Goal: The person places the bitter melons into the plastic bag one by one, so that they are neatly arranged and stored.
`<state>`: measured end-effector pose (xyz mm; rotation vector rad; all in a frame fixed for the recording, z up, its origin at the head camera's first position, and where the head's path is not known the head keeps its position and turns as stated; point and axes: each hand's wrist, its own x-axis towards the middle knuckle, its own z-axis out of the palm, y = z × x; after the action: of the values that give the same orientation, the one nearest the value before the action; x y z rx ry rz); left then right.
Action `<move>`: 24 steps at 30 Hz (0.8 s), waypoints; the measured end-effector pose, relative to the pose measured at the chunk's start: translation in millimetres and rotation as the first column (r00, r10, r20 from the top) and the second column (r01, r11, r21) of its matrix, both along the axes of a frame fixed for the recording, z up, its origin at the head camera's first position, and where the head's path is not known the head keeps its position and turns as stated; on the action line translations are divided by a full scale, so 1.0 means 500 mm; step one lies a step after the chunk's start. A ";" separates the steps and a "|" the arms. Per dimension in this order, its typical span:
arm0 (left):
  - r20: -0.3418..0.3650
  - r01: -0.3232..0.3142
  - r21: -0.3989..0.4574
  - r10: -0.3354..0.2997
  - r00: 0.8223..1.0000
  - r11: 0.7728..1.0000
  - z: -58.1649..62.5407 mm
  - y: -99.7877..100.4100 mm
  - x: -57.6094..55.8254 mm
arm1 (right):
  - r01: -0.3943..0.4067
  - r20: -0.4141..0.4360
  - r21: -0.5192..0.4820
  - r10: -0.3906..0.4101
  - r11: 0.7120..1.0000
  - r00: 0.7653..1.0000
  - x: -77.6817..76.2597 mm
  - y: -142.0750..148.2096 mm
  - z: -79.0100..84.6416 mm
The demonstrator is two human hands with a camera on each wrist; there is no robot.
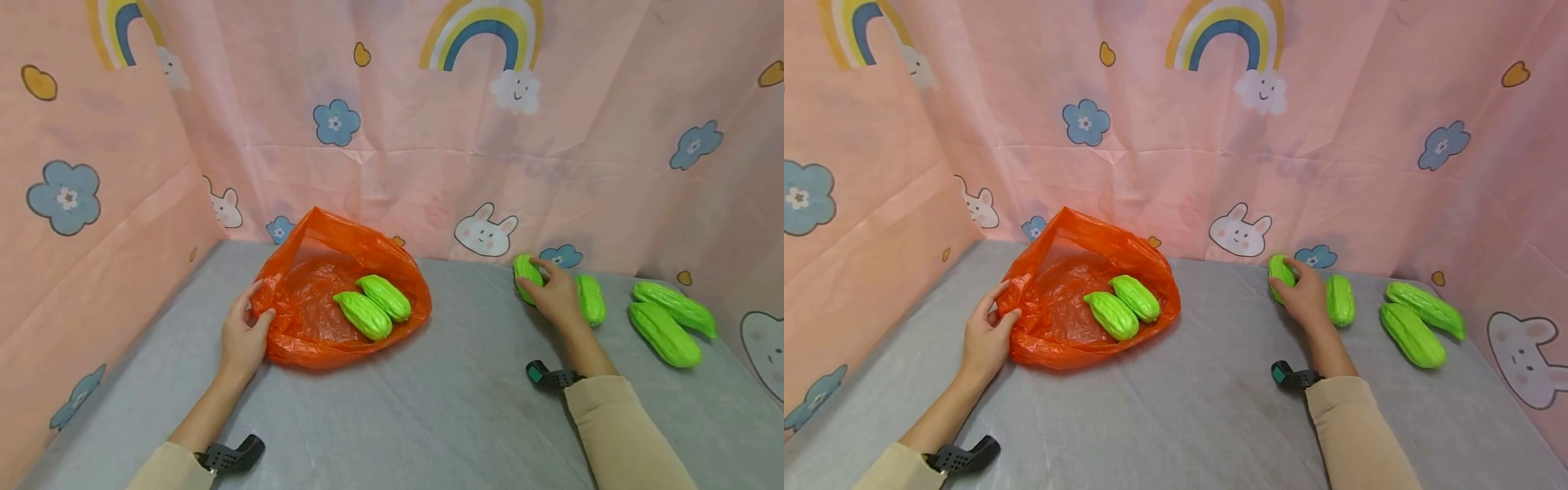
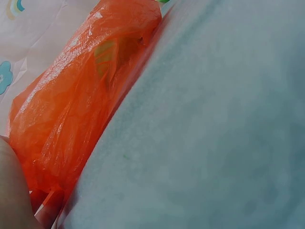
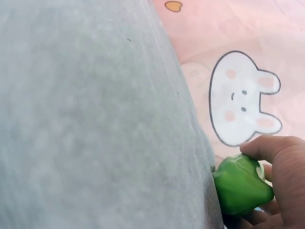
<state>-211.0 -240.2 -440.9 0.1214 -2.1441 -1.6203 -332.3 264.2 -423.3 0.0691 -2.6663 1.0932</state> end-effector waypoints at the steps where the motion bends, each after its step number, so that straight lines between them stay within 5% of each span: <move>1: -0.001 0.000 0.001 0.000 1.000 1.000 0.000 0.000 0.000 | 0.002 0.001 -0.010 -0.002 1.000 1.000 0.000 0.000 0.001; 8: -0.003 0.001 0.003 -0.001 1.000 1.000 0.001 -0.001 0.000 | 0.020 -0.003 -0.041 -0.020 0.999 1.000 -0.002 -0.008 0.011; 24: 0.006 -0.022 -0.004 0.022 1.000 1.000 0.002 0.000 0.001 | -0.212 -0.152 0.002 0.210 0.977 0.966 0.016 -0.091 0.060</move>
<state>-210.5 -240.0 -440.1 0.1481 -2.1432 -1.6054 -324.2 218.5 -393.0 0.4259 -2.5582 1.1192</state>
